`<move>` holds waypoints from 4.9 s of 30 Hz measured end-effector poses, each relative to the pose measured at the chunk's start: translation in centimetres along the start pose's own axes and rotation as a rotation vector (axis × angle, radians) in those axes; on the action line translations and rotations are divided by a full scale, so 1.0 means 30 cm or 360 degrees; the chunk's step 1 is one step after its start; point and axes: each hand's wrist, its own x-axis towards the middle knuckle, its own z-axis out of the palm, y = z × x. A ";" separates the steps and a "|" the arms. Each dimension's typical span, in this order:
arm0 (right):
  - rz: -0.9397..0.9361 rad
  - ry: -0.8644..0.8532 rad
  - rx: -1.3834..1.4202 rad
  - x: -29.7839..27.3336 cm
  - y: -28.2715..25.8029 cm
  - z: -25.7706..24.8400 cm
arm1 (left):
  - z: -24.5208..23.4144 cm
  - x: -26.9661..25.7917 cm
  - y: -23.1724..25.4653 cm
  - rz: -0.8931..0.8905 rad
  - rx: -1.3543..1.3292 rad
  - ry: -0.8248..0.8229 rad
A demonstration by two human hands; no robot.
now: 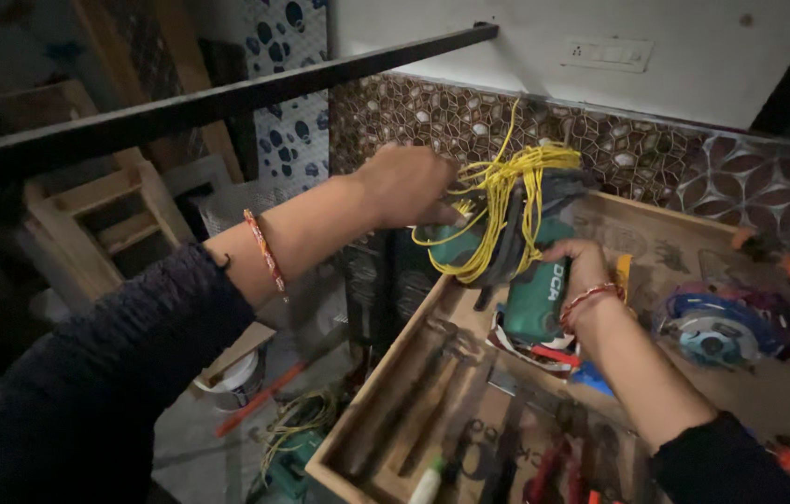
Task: The person organizes various tools and equipment on a workbench, handling a drill, a saw, a blower, and several boxes. They move items to clear the space, open a product box, and then place electrical wire and other small components back into containers.
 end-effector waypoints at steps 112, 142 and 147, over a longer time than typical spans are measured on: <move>-0.0386 0.0953 -0.0855 1.677 -0.063 -1.397 | 2.053 2.174 -0.050 0.0975 -0.1259 -0.0343; -0.0430 0.1071 -0.2217 1.588 -0.012 -1.164 | 2.031 2.068 -0.077 0.0839 -0.0669 -0.0967; -0.0616 0.1127 -0.2631 1.446 -0.098 -0.975 | 1.886 1.948 -0.179 0.0923 -0.0642 -0.0511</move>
